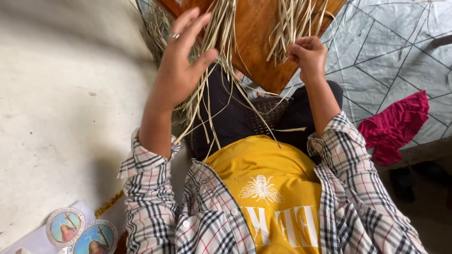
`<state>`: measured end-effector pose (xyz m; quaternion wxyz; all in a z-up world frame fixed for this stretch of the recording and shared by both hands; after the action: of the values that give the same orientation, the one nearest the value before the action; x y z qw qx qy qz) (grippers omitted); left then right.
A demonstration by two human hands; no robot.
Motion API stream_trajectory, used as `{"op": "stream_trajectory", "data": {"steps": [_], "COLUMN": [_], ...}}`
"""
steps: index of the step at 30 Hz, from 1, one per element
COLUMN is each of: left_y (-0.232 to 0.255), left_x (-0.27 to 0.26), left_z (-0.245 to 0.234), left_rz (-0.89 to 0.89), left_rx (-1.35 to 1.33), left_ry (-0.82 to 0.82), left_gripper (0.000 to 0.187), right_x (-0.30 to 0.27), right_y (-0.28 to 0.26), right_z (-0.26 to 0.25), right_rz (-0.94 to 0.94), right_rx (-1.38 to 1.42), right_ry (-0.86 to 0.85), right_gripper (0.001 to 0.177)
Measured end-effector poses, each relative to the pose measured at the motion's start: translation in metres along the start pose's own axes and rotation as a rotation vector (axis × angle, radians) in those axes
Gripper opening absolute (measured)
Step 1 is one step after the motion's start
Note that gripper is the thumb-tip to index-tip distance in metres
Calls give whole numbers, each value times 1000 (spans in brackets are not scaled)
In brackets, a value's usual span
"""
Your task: The person is weaving long, thin strips of dried plant material into a larger structure while sitting on the floor.
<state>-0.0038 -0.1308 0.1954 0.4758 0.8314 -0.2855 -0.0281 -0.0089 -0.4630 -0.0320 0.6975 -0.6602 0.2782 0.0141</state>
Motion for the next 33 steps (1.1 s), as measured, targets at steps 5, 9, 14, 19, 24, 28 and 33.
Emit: {"op": "stream_trajectory", "data": {"steps": [5,9,14,19,24,28,33], "left_y": [-24,-40,-53,-71,-51,-49,-52], "left_x": [-68,-113,-137,-126,-107,-117,-123], "left_z": [0,14,29,73,118,125,110], "left_rz": [-188,-385,-376,-168,55,34,26], "left_rx": [-12,68,-7,17,154,189,30], "left_ry": [35,-47,-52,-46,-178,-358,-214], "left_gripper": [46,42,42,37,37,51,28], "right_x": [14,-7,-63,-97,-118,-168,-157], "right_y": [18,7,-9,37,59,-28,-86], "right_z": [-3,3,37,83,93,71,-19], "right_rz": [3,-50,-198,-455,-516,-397,-531], "right_rx": [-102,-195,-607,-1079,-1271,-942,751], "right_ry": [-13,-141,-510,-696,-849,-1190,-1274], "right_gripper": [27,23,5,20,26,27,19]}}
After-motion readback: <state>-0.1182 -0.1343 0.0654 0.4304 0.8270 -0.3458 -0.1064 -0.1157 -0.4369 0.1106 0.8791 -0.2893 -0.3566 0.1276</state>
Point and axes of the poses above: each hand's wrist, its own x-axis towards the middle knuckle, its own z-axis out of the palm, y = z × x, the point moved 4 cm from there along x, towards the middle knuckle, and after that the axes turned 6 degrees about -x, right-handed, at the moved point
